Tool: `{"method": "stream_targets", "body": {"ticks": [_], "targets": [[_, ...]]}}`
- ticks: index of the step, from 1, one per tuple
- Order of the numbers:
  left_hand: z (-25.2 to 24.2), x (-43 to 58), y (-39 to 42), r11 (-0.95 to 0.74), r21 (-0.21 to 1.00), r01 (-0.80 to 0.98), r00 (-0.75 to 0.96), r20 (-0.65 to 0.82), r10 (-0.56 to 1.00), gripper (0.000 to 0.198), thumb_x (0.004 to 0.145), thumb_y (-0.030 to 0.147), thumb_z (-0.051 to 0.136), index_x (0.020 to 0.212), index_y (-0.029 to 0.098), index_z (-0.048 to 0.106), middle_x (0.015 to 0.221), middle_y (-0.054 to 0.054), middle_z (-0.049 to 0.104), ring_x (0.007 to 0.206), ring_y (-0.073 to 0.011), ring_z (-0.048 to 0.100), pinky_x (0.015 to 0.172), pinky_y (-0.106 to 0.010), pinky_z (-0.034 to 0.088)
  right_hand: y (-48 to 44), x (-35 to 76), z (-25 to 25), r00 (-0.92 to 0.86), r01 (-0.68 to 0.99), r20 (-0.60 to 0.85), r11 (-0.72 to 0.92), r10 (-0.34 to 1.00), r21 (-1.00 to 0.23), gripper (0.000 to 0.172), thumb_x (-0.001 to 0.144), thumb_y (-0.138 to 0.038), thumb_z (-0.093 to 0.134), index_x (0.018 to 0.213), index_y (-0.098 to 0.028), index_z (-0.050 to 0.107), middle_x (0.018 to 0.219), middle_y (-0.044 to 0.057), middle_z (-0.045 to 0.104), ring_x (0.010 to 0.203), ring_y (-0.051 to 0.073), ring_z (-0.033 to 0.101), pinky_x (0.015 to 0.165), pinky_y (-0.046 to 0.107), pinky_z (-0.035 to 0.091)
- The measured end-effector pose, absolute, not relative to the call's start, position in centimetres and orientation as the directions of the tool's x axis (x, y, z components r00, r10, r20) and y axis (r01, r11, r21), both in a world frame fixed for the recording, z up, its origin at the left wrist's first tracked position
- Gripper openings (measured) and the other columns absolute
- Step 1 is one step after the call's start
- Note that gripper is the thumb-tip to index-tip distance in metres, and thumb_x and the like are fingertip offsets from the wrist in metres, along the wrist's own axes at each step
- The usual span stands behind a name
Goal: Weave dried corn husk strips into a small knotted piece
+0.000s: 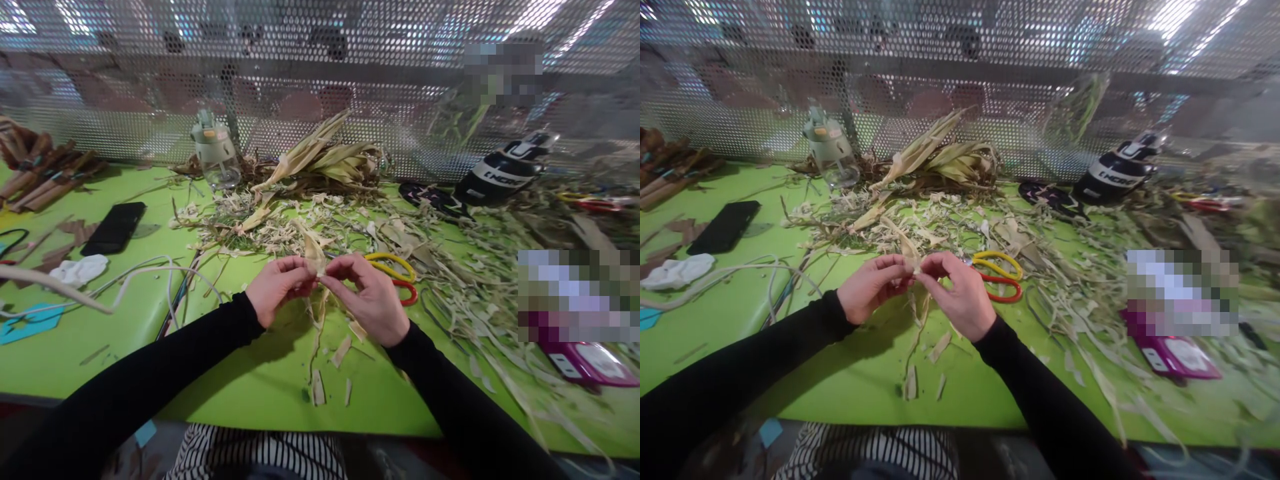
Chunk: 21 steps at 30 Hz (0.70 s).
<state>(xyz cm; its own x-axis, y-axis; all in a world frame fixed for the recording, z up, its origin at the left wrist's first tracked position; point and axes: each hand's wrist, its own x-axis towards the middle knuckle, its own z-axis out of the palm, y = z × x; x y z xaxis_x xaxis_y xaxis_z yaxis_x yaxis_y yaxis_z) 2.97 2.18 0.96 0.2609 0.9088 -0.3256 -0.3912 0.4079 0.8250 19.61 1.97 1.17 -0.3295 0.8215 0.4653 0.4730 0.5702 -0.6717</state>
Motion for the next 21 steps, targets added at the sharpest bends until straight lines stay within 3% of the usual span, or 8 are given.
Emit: {"method": "stream_targets", "body": {"ticks": [4,8,15,21], "targets": [[1.1,2.8,2.1,0.432,0.811,-0.395,0.263,-0.351,0.899,0.014,0.066,0.017,0.071,0.067,0.013,0.057,0.058,0.002,0.060,0.056,-0.0061,0.058,0.057,-0.017,0.044,2.1,19.8,1.6,-0.449,0.553,0.557,0.707,0.698,-0.441,0.003,0.086,-0.020,0.058,0.086,-0.019,0.061,0.081,0.003,0.067,0.072,0.015,0.062,0.067,0.029,0.052],[1.0,2.9,2.0,0.399,0.846,-0.355,0.255,-0.323,0.911,0.013,0.069,0.017,0.070,0.068,0.013,0.057,0.059,0.002,0.061,0.059,-0.0071,0.060,0.057,-0.017,0.043,2.1,19.9,1.8,-0.467,0.603,0.539,0.698,0.701,-0.386,0.008,0.088,-0.021,0.055,0.083,-0.019,0.061,0.079,0.005,0.067,0.072,0.017,0.062,0.065,0.030,0.051],[0.8,3.3,1.9,0.238,0.925,-0.297,0.230,-0.172,0.958,0.015,0.070,0.022,0.070,0.070,0.013,0.058,0.065,-0.001,0.065,0.062,-0.0094,0.060,0.065,-0.024,0.046,1.8,19.6,1.3,-0.281,0.601,0.489,0.548,0.826,-0.582,0.007,0.084,-0.024,0.059,0.080,-0.020,0.057,0.073,0.002,0.062,0.062,0.014,0.057,0.057,0.026,0.048],[1.0,3.5,1.6,0.110,0.966,-0.233,0.197,-0.064,0.978,0.019,0.064,0.016,0.075,0.070,0.013,0.058,0.064,0.003,0.060,0.056,-0.0056,0.053,0.060,-0.020,0.042,2.0,19.6,0.0,-0.175,0.346,0.365,0.404,0.914,-0.847,0.013,0.079,-0.024,0.063,0.084,-0.020,0.051,0.074,-0.001,0.060,0.062,0.011,0.057,0.055,0.024,0.050]]}}
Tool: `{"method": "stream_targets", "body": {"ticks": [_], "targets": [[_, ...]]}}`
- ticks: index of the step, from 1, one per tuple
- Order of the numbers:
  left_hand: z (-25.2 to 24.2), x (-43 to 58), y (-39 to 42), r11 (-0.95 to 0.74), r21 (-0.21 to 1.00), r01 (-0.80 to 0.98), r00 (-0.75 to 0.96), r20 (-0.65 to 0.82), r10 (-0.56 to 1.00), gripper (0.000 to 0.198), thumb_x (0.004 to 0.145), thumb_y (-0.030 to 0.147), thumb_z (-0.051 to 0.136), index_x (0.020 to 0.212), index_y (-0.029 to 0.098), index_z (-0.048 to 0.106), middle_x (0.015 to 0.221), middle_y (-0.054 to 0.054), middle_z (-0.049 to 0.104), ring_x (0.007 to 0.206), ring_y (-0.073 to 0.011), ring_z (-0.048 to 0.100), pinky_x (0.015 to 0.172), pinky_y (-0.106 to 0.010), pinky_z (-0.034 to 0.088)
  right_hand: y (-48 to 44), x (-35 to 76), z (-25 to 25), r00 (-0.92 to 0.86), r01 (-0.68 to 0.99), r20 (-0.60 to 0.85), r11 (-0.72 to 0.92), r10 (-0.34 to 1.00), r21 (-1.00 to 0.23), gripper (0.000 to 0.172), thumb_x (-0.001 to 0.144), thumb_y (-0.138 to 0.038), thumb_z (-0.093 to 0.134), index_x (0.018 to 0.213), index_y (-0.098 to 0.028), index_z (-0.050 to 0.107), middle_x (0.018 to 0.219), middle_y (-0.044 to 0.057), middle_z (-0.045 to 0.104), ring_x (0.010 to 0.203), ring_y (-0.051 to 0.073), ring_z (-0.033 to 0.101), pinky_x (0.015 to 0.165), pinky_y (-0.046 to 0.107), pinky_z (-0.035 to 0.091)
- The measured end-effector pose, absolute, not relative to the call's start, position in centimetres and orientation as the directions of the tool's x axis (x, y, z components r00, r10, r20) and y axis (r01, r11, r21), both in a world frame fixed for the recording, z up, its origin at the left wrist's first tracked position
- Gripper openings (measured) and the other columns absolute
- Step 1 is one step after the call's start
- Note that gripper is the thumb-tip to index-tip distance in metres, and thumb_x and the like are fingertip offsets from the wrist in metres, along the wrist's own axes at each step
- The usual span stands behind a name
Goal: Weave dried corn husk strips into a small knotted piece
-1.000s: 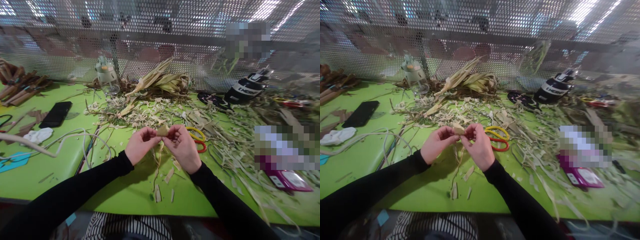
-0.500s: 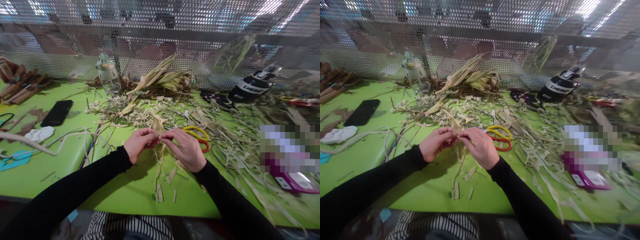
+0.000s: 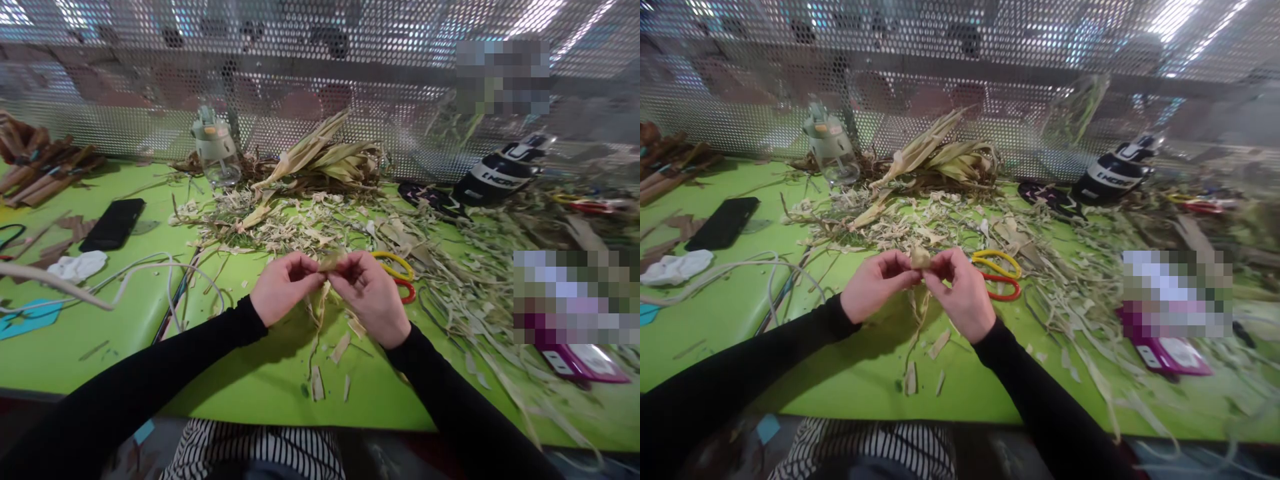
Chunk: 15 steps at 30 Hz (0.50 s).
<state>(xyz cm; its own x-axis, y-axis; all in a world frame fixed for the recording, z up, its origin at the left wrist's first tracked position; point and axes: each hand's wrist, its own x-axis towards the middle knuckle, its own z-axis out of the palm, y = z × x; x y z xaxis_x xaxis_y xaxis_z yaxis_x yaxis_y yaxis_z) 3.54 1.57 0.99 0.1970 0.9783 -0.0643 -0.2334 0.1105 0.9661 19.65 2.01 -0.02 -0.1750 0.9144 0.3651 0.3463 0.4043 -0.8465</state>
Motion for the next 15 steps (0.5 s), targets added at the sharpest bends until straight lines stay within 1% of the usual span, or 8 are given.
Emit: {"method": "stream_targets", "body": {"ticks": [2,4,6,8,11,15], "targets": [[1.2,3.5,1.6,0.144,0.963,-0.226,0.199,-0.099,0.975,0.015,0.068,0.016,0.071,0.068,0.013,0.057,0.062,0.002,0.060,0.055,-0.0057,0.053,0.057,-0.020,0.042,2.1,19.6,-0.1,-0.173,0.244,0.337,0.372,0.925,-0.895,0.018,0.078,-0.025,0.065,0.089,-0.020,0.050,0.079,0.000,0.060,0.066,0.011,0.059,0.058,0.024,0.052],[1.3,3.4,1.6,0.215,0.944,-0.250,0.220,-0.160,0.962,0.013,0.071,0.016,0.068,0.067,0.013,0.055,0.063,0.001,0.061,0.057,-0.0073,0.056,0.057,-0.020,0.043,2.1,19.6,0.1,-0.179,0.191,0.306,0.339,0.935,-0.921,0.021,0.078,-0.025,0.066,0.092,-0.020,0.051,0.083,0.001,0.061,0.071,0.012,0.060,0.062,0.025,0.054],[1.4,3.3,1.6,0.269,0.919,-0.289,0.234,-0.205,0.951,0.014,0.071,0.015,0.067,0.067,0.014,0.054,0.066,0.001,0.062,0.062,-0.0090,0.060,0.059,-0.021,0.046,2.0,19.5,0.3,-0.203,0.188,0.274,0.312,0.940,-0.931,0.021,0.078,-0.025,0.066,0.095,-0.019,0.053,0.084,0.001,0.062,0.073,0.012,0.061,0.065,0.026,0.054],[1.5,3.3,1.7,0.281,0.907,-0.314,0.236,-0.212,0.948,0.013,0.071,0.014,0.067,0.068,0.014,0.054,0.065,0.001,0.061,0.062,-0.0090,0.061,0.059,-0.021,0.046,1.9,19.5,0.6,-0.226,0.222,0.265,0.314,0.938,-0.923,0.018,0.079,-0.025,0.065,0.093,-0.019,0.056,0.081,0.001,0.063,0.071,0.012,0.061,0.066,0.026,0.054],[1.7,3.2,1.8,0.259,0.913,-0.315,0.241,-0.187,0.952,0.009,0.072,0.011,0.065,0.074,0.013,0.057,0.063,0.003,0.059,0.059,-0.0075,0.060,0.058,-0.020,0.047,1.8,19.4,1.0,-0.223,0.283,0.253,0.311,0.941,-0.907,0.012,0.080,-0.028,0.063,0.086,-0.018,0.058,0.075,0.000,0.062,0.066,0.012,0.059,0.061,0.026,0.052],[1.7,2.9,2.0,0.250,0.917,-0.310,0.266,-0.169,0.949,0.006,0.074,0.009,0.063,0.078,0.011,0.058,0.066,0.001,0.062,0.060,-0.0076,0.061,0.062,-0.022,0.050,1.7,19.4,1.3,-0.204,0.245,0.172,0.221,0.964,-0.944,0.016,0.082,-0.033,0.061,0.086,-0.018,0.057,0.074,0.000,0.060,0.062,0.011,0.056,0.057,0.024,0.050]]}}
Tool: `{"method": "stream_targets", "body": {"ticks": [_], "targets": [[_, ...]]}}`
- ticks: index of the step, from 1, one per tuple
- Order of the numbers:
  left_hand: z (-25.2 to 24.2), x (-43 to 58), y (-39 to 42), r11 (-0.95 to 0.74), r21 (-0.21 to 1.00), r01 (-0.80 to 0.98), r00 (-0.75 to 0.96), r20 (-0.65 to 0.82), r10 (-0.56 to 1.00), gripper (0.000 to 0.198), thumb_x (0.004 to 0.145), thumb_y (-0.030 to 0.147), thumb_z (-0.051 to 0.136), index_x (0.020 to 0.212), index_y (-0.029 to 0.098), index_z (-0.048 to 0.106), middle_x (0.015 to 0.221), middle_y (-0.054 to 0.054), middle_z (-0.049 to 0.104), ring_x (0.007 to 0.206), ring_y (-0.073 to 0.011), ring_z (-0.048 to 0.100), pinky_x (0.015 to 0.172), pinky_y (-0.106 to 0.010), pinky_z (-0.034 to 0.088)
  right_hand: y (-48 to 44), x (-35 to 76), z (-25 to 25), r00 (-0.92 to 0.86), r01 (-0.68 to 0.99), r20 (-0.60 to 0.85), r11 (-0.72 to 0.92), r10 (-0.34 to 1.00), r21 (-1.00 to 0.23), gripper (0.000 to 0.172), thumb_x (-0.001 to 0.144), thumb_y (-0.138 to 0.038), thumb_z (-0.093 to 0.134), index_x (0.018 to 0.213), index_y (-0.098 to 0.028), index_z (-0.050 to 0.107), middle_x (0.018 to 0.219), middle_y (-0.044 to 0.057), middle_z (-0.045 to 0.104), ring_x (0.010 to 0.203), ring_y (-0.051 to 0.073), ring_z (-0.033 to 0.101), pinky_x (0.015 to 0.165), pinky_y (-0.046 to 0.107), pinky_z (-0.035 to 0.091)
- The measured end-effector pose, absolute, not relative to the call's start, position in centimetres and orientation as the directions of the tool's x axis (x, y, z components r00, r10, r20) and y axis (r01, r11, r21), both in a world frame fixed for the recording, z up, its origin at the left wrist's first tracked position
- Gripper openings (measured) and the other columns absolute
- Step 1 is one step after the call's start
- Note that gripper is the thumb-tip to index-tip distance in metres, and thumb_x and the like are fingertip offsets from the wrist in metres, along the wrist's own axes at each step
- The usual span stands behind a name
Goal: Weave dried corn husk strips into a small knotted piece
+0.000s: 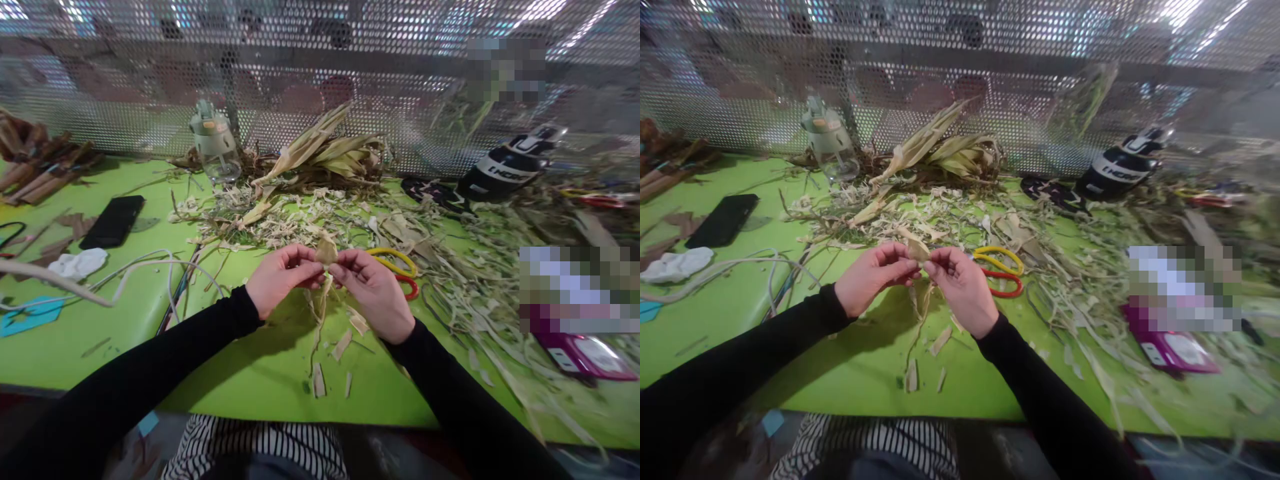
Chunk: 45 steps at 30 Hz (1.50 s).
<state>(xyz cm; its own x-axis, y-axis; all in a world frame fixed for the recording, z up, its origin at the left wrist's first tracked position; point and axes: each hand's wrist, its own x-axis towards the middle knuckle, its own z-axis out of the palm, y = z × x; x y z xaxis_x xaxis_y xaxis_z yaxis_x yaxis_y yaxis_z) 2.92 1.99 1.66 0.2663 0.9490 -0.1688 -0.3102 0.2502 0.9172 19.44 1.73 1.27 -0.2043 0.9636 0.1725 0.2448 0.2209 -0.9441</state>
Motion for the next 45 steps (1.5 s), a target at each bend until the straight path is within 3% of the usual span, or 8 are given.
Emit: {"method": "stream_targets", "body": {"ticks": [11,15,20,26,29,36,43,45], "targets": [[1.4,2.9,2.1,0.200,0.960,-0.197,0.185,-0.164,0.969,0.008,0.073,0.010,0.065,0.074,0.012,0.057,0.064,0.002,0.062,0.056,-0.0068,0.060,0.058,-0.020,0.050,2.2,20.2,1.5,-0.216,0.236,0.056,0.108,0.975,-0.966,0.010,0.081,-0.026,0.059,0.085,-0.018,0.058,0.072,-0.001,0.060,0.063,0.011,0.056,0.061,0.025,0.048],[1.2,2.6,2.3,0.309,0.904,-0.296,0.210,-0.254,0.944,0.011,0.072,0.010,0.066,0.074,0.012,0.055,0.064,0.001,0.064,0.058,-0.0087,0.063,0.058,-0.021,0.051,2.4,20.8,1.4,-0.193,0.237,0.186,0.229,0.964,-0.944,0.013,0.082,-0.028,0.061,0.090,-0.018,0.057,0.077,0.000,0.060,0.068,0.011,0.057,0.063,0.025,0.049],[1.1,2.6,2.4,0.394,0.835,-0.385,0.246,-0.319,0.915,0.011,0.073,0.008,0.066,0.073,0.012,0.056,0.064,0.000,0.064,0.059,-0.0092,0.064,0.059,-0.021,0.052,2.4,20.7,1.2,-0.335,0.387,0.383,0.497,0.861,-0.777,0.015,0.081,-0.024,0.063,0.095,-0.021,0.058,0.091,0.003,0.061,0.074,0.013,0.059,0.065,0.029,0.052],[1.4,2.8,2.1,0.449,0.801,-0.395,0.297,-0.351,0.888,0.009,0.074,0.002,0.062,0.072,0.011,0.059,0.068,-0.001,0.066,0.057,-0.0081,0.064,0.057,-0.019,0.051,2.3,20.4,1.6,-0.436,0.544,0.553,0.697,0.710,-0.466,0.003,0.083,-0.018,0.062,0.084,-0.021,0.063,0.084,0.003,0.065,0.080,0.017,0.061,0.071,0.033,0.052],[1.2,2.9,1.9,0.435,0.797,-0.419,0.291,-0.336,0.896,0.010,0.073,0.005,0.065,0.071,0.011,0.058,0.066,-0.001,0.065,0.058,-0.0089,0.064,0.057,-0.019,0.051,2.0,20.2,1.6,-0.399,0.548,0.544,0.667,0.738,-0.504,0.002,0.083,-0.019,0.062,0.081,-0.020,0.062,0.082,0.003,0.066,0.078,0.017,0.061,0.071,0.033,0.052],[0.7,3.4,1.2,0.279,0.837,-0.471,0.259,-0.171,0.951,0.013,0.069,0.015,0.071,0.071,0.012,0.059,0.065,0.000,0.066,0.062,-0.0085,0.064,0.063,-0.021,0.052,1.3,19.6,1.1,-0.241,0.404,0.411,0.476,0.879,-0.781,0.007,0.081,-0.018,0.062,0.081,-0.019,0.056,0.077,0.001,0.061,0.066,0.013,0.058,0.060,0.027,0.051],[0.5,3.2,1.4,0.302,0.856,-0.420,0.251,-0.211,0.945,0.019,0.066,0.021,0.074,0.069,0.013,0.057,0.063,0.001,0.065,0.060,-0.0096,0.064,0.059,-0.021,0.049,1.6,20.1,2.3,-0.438,0.569,0.475,0.644,0.764,-0.511,0.006,0.086,-0.019,0.056,0.081,-0.018,0.059,0.078,0.004,0.062,0.072,0.015,0.056,0.066,0.030,0.046],[0.5,3.3,1.4,0.288,0.872,-0.396,0.240,-0.204,0.949,0.019,0.066,0.022,0.074,0.070,0.013,0.057,0.063,0.001,0.064,0.061,-0.0097,0.063,0.059,-0.021,0.048,1.6,20.1,2.4,-0.453,0.576,0.479,0.657,0.752,-0.487,0.006,0.086,-0.019,0.055,0.081,-0.018,0.058,0.080,0.004,0.062,0.074,0.016,0.056,0.067,0.030,0.046]]}}
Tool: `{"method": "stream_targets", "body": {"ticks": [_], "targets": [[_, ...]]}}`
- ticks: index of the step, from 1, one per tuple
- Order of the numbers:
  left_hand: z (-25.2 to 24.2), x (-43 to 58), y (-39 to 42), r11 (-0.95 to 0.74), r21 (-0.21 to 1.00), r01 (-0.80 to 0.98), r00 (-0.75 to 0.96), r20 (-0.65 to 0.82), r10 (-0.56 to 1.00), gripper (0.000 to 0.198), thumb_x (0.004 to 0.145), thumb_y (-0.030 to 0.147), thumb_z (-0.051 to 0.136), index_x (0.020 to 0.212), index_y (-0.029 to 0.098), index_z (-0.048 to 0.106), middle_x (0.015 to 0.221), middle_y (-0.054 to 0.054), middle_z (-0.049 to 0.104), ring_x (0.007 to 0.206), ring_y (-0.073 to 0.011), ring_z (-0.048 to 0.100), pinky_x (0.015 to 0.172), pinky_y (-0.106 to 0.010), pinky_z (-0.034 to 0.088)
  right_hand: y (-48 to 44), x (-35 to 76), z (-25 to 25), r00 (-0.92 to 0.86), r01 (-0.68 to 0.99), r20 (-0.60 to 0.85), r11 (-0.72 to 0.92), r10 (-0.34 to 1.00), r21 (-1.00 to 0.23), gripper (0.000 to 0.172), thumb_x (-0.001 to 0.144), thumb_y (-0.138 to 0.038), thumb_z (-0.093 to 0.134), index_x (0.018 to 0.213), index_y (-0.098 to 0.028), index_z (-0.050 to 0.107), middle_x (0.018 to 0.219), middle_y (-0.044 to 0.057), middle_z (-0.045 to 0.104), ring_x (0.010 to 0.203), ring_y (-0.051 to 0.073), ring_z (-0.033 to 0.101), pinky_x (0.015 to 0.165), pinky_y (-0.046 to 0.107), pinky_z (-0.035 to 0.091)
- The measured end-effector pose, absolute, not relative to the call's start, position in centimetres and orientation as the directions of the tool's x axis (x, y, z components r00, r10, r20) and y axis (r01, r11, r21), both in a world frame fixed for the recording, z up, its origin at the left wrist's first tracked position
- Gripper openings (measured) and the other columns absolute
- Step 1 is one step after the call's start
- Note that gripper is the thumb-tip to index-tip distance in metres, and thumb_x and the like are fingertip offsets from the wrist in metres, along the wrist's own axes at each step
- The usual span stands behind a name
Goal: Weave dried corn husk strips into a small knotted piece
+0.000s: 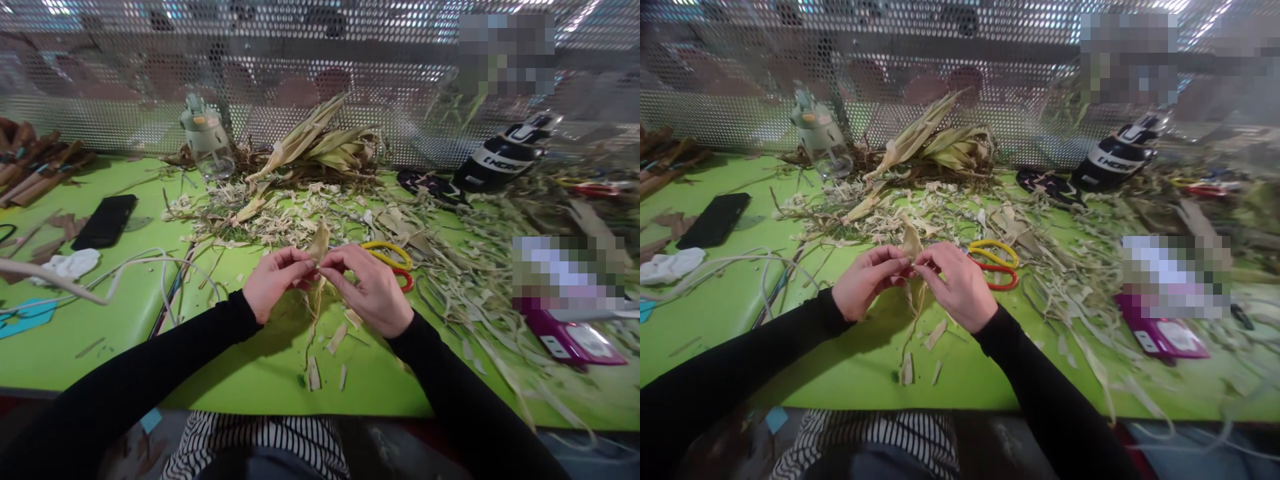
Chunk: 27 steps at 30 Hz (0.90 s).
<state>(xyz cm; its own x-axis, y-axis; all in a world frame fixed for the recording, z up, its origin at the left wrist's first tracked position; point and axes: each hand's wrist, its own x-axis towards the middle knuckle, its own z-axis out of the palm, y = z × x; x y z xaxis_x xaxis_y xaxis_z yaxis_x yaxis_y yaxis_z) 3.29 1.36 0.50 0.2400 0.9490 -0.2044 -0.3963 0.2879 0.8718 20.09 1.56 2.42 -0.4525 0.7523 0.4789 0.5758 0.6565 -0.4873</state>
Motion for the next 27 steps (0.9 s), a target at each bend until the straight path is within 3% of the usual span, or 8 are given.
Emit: {"method": "stream_targets", "body": {"ticks": [6,11,15,18,23,27], "targets": [[0.6,3.7,0.8,0.165,0.933,-0.321,0.173,-0.113,0.978,0.016,0.069,0.022,0.071,0.071,0.014,0.056,0.063,0.002,0.061,0.059,-0.0086,0.059,0.064,-0.024,0.048,0.9,19.3,2.2,-0.312,0.607,0.479,0.560,0.820,-0.564,0.010,0.079,-0.015,0.059,0.073,-0.020,0.053,0.076,0.002,0.059,0.074,0.017,0.057,0.065,0.030,0.048],[0.4,3.8,0.7,0.028,0.982,-0.186,0.186,0.007,0.983,0.024,0.064,0.024,0.077,0.077,0.014,0.059,0.069,0.002,0.061,0.064,-0.0083,0.056,0.064,-0.022,0.045,0.7,19.2,2.1,-0.226,0.578,0.390,0.445,0.893,-0.684,0.008,0.076,-0.016,0.060,0.071,-0.019,0.055,0.072,0.001,0.058,0.063,0.013,0.055,0.059,0.028,0.047],[0.7,3.8,0.7,0.059,0.973,-0.225,0.178,-0.018,0.984,0.023,0.067,0.026,0.075,0.074,0.013,0.058,0.065,0.001,0.063,0.061,-0.0088,0.059,0.064,-0.023,0.047,0.8,19.4,1.8,-0.217,0.446,0.301,0.369,0.929,-0.816,0.008,0.078,-0.019,0.060,0.074,-0.019,0.054,0.072,0.000,0.058,0.062,0.012,0.056,0.059,0.027,0.049],[0.9,3.7,0.9,0.137,0.942,-0.306,0.195,-0.078,0.978,0.021,0.068,0.025,0.074,0.071,0.012,0.057,0.062,0.001,0.064,0.058,-0.0088,0.061,0.064,-0.024,0.050,1.0,19.3,1.4,-0.195,0.305,0.313,0.361,0.929,-0.881,0.013,0.077,-0.018,0.061,0.083,-0.020,0.050,0.074,-0.002,0.055,0.064,0.011,0.055,0.060,0.025,0.049],[0.7,3.4,1.3,0.325,0.859,-0.397,0.280,-0.224,0.934,0.020,0.070,0.024,0.074,0.073,0.011,0.058,0.065,-0.001,0.067,0.059,-0.0088,0.063,0.064,-0.022,0.053,1.1,19.4,0.9,-0.190,0.232,0.350,0.388,0.917,-0.892,0.026,0.080,-0.019,0.062,0.102,-0.021,0.048,0.082,-0.001,0.057,0.073,0.012,0.058,0.067,0.026,0.052],[0.7,3.3,1.4,0.348,0.841,-0.415,0.297,-0.236,0.925,0.017,0.073,0.022,0.071,0.074,0.012,0.057,0.067,-0.001,0.067,0.062,-0.0091,0.065,0.061,-0.020,0.052,1.1,19.5,1.2,-0.253,0.376,0.469,0.532,0.846,-0.758,0.012,0.084,-0.021,0.060,0.095,-0.022,0.055,0.081,0.000,0.061,0.071,0.013,0.060,0.066,0.028,0.052]]}}
